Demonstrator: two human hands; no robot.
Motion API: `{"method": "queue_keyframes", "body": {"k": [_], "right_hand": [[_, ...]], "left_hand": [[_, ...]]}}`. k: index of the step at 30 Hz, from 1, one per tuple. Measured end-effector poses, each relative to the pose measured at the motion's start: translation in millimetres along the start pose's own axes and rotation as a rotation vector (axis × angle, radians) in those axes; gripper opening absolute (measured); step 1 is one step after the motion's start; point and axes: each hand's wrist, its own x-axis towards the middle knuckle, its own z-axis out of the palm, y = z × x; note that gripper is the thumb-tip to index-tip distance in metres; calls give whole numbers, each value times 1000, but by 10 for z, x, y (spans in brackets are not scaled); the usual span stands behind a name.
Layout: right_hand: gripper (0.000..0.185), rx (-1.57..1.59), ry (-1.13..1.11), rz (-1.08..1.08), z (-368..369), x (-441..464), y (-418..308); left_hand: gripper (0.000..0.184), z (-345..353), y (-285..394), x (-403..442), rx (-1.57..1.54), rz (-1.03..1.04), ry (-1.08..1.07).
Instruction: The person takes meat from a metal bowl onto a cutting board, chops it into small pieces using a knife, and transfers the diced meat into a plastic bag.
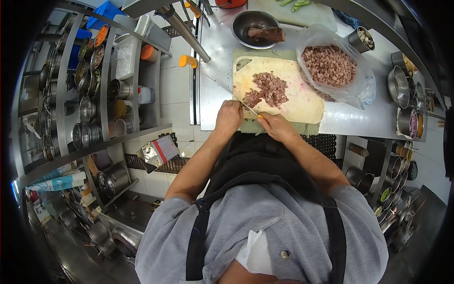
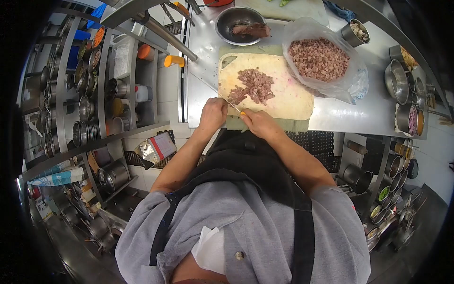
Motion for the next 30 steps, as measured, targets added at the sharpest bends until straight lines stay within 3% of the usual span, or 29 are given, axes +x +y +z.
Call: {"method": "queue_keyframes", "body": {"k": [12, 14, 16, 19, 21, 25, 27, 29, 30], "right_hand": [[28, -67, 52, -52, -23, -206, 283], [28, -60, 90, 37, -110, -282, 248], [29, -48, 104, 80, -296, -372, 119], [32, -46, 146, 170, -492, -530, 28], [33, -64, 191, 216, -547, -675, 77], [40, -103, 385, 312, -474, -1071, 331], [44, -149, 394, 425, -480, -1219, 284], [44, -176, 428, 435, -367, -1328, 466], [43, -187, 447, 436, -347, -1385, 462]], "left_hand": [[3, 38, 37, 78, 45, 42, 36], [6, 37, 19, 134, 44, 28, 8], [15, -3, 81, 213, 35, 57, 177], [22, 41, -16, 413, 61, 32, 144], [19, 192, -186, 503, 58, 104, 171], [11, 280, -143, 620, 66, 173, 22], [17, 198, 115, 575, -132, 98, -48], [31, 312, 168, 477, -169, 239, 63], [43, 358, 120, 442, -158, 326, 4]]}}
